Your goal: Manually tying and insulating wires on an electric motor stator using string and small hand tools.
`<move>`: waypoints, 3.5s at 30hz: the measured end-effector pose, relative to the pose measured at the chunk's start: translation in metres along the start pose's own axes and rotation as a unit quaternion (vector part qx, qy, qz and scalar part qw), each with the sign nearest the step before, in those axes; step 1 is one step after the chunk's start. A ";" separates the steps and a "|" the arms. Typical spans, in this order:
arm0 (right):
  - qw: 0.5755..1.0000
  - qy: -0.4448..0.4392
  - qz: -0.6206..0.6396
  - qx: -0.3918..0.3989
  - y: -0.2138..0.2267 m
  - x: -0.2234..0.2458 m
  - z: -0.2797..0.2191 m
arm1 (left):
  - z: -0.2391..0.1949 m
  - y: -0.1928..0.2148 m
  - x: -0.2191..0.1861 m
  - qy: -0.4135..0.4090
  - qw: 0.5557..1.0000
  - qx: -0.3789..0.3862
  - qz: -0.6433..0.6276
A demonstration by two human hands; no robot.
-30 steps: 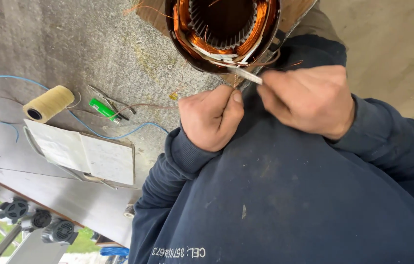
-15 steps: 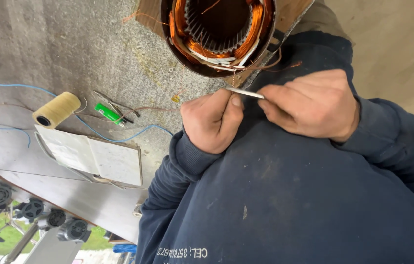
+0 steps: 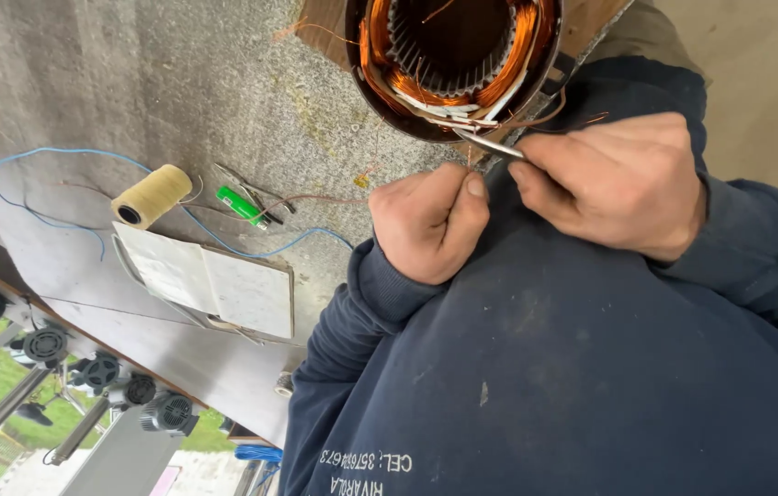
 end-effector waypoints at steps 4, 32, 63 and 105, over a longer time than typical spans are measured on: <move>0.999 0.035 -0.003 0.011 0.002 0.003 -0.007 | -0.001 -0.001 -0.002 -0.009 1.000 0.013 -0.013; 0.740 0.402 -0.466 0.271 0.025 0.088 0.093 | -0.022 -0.083 0.039 0.108 0.758 -0.162 -0.623; 0.665 0.505 -0.444 0.324 0.000 0.109 0.104 | -0.008 -0.044 -0.012 -0.062 0.941 -0.333 0.004; 0.713 0.496 -0.391 0.304 0.017 0.083 0.106 | -0.006 -0.038 -0.017 -0.079 0.941 -0.330 0.011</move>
Point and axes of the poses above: each hand's wrist, its own z-axis towards the middle knuckle, its own y-axis out of the back of the hand, x = y × z, the point moved 6 cm from there along z, towards the middle knuckle, and after that the axes turned 13 degrees about -y, right-handed, at the moved point
